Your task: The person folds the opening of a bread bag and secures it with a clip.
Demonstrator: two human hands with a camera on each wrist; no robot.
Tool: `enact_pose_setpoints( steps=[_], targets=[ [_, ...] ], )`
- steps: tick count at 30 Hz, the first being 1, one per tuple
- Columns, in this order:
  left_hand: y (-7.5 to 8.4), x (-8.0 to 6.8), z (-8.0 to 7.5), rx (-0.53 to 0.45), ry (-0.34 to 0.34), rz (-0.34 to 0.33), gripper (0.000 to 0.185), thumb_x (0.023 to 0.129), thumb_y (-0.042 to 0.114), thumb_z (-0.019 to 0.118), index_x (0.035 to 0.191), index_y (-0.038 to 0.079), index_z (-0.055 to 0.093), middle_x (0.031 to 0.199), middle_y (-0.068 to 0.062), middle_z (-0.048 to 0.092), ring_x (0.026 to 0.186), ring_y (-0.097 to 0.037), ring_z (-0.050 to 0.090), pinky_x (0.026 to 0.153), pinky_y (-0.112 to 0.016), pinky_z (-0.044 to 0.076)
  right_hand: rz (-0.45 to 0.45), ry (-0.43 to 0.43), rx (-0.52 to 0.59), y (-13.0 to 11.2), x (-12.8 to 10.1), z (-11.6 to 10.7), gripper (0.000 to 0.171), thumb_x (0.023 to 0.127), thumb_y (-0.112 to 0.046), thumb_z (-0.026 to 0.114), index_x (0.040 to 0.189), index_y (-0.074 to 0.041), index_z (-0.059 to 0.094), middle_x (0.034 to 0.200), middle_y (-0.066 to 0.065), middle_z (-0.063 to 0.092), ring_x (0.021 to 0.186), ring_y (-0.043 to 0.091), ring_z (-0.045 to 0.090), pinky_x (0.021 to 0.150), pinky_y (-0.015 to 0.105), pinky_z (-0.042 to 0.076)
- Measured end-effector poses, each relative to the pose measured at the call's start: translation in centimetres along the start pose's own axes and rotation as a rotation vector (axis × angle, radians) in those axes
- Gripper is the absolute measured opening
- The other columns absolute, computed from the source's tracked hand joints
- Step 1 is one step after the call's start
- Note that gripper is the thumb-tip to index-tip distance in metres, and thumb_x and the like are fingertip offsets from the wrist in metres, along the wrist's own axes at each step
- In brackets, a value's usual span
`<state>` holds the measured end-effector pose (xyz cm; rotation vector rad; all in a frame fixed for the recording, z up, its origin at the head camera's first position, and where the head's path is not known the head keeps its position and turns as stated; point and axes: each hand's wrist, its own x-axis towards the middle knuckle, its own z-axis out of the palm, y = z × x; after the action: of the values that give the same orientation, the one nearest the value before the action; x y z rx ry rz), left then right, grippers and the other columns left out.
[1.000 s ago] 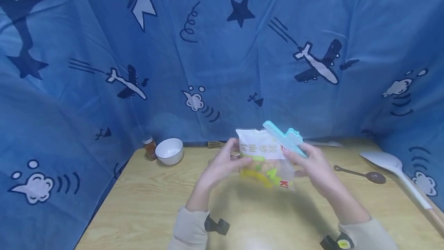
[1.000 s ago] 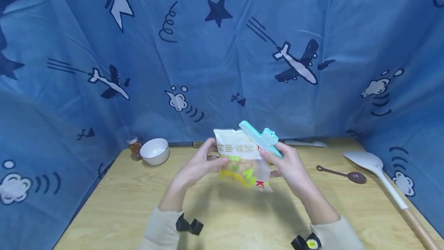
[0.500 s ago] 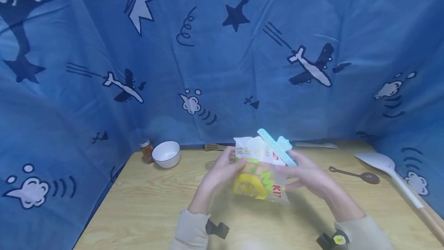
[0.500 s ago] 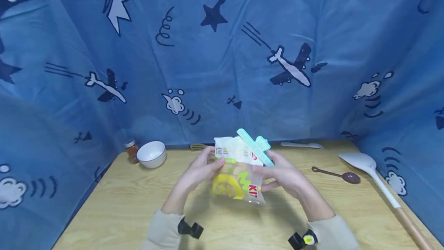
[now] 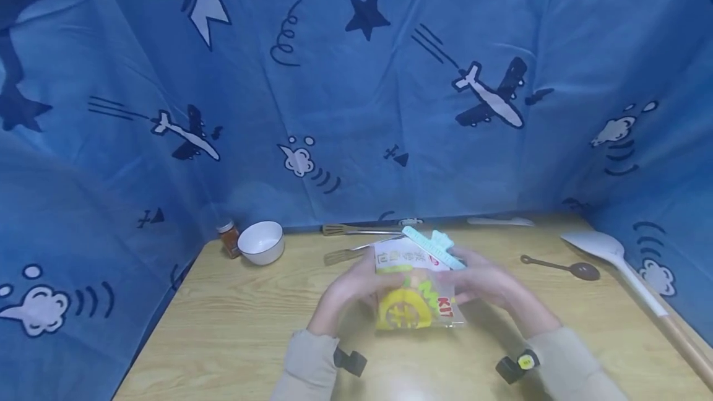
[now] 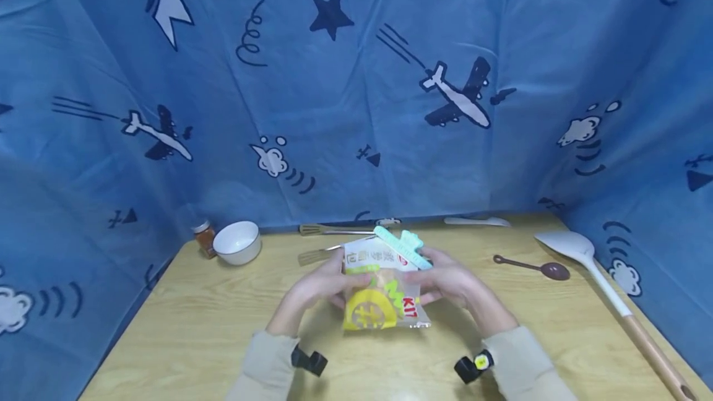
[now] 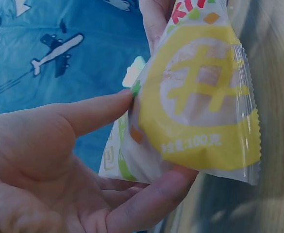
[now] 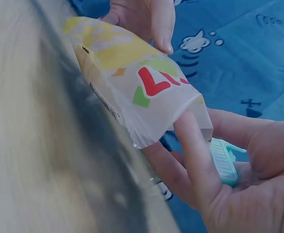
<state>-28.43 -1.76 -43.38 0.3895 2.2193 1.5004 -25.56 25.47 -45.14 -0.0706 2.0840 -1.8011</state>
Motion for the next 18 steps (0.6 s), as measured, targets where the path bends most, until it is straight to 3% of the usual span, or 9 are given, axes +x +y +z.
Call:
enact_pose_setpoints(
  steps=[7,14,18],
  targets=[
    [-1.3,0.2,0.5,0.01,-0.023,-0.088,0.07,0.091,0.024,0.082,0.143,0.008,0.039,0.113,-0.016,0.064,0.076,-0.027,0.071,0.064,-0.044,0.063,0.05,0.043,-0.09,0.9,0.2,0.5,0.106,0.093,-0.016,0.079,0.163,0.011,0.005,0.14,0.033,0.055,0.091,0.025,0.076,0.082,0.041,0.065],
    [-1.3,0.8,0.6,0.006,-0.053,-0.097,0.063,0.092,0.021,0.081,0.142,0.01,0.044,0.12,-0.016,0.062,0.086,-0.027,0.07,0.067,-0.043,0.064,0.073,0.074,-0.139,1.0,0.6,0.2,0.108,0.09,-0.017,0.083,0.165,0.006,0.009,0.129,0.027,0.062,0.088,0.024,0.075,0.08,0.039,0.064],
    [-1.4,1.2,0.5,0.022,-0.088,-0.093,0.055,0.094,0.022,0.079,0.14,0.01,0.051,0.117,-0.014,0.065,0.084,-0.025,0.07,0.066,-0.041,0.064,0.064,0.048,-0.146,0.9,0.8,0.1,0.101,0.092,-0.013,0.08,0.163,0.008,0.012,0.124,0.027,0.065,0.084,0.023,0.075,0.073,0.037,0.064]
  ],
)
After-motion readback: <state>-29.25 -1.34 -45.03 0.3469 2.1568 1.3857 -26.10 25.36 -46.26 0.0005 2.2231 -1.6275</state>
